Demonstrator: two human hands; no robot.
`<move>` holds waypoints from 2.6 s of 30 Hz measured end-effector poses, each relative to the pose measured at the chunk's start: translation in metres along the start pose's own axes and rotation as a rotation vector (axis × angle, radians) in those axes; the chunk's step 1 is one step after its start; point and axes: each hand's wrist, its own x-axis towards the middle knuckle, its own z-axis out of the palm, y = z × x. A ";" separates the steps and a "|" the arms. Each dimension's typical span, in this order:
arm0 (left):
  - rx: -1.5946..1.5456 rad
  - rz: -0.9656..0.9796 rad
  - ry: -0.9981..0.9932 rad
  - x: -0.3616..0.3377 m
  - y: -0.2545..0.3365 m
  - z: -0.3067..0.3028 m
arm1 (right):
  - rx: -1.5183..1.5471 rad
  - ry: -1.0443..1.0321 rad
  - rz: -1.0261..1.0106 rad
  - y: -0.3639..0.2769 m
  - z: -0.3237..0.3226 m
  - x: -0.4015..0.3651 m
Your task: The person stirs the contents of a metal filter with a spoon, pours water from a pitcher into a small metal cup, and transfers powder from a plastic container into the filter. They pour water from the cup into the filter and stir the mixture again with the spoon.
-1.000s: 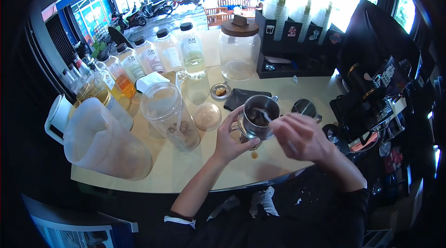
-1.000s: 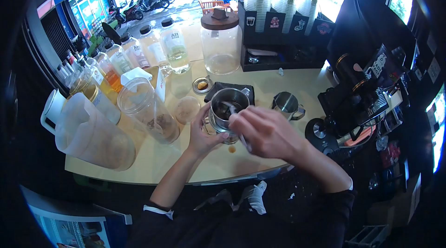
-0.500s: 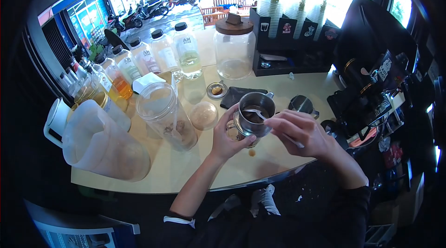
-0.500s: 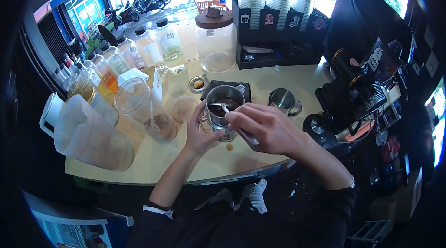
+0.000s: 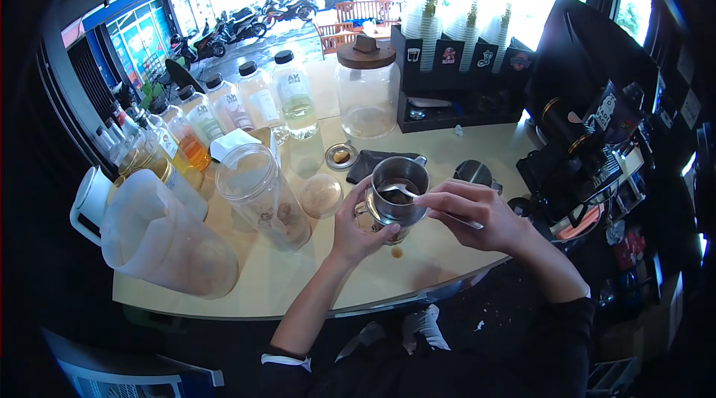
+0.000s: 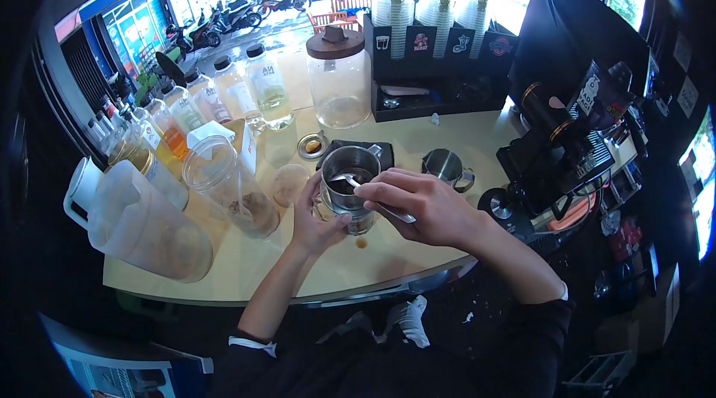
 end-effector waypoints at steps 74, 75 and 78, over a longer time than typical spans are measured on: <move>0.586 0.271 -0.429 0.056 0.106 -0.024 | 0.546 -0.098 0.122 0.018 -0.039 0.021; 0.582 0.279 -0.425 0.056 0.106 -0.025 | 0.433 -0.106 0.071 0.016 -0.041 0.022; 0.589 0.292 -0.413 0.055 0.104 -0.027 | 0.335 -0.141 0.037 0.014 -0.038 0.020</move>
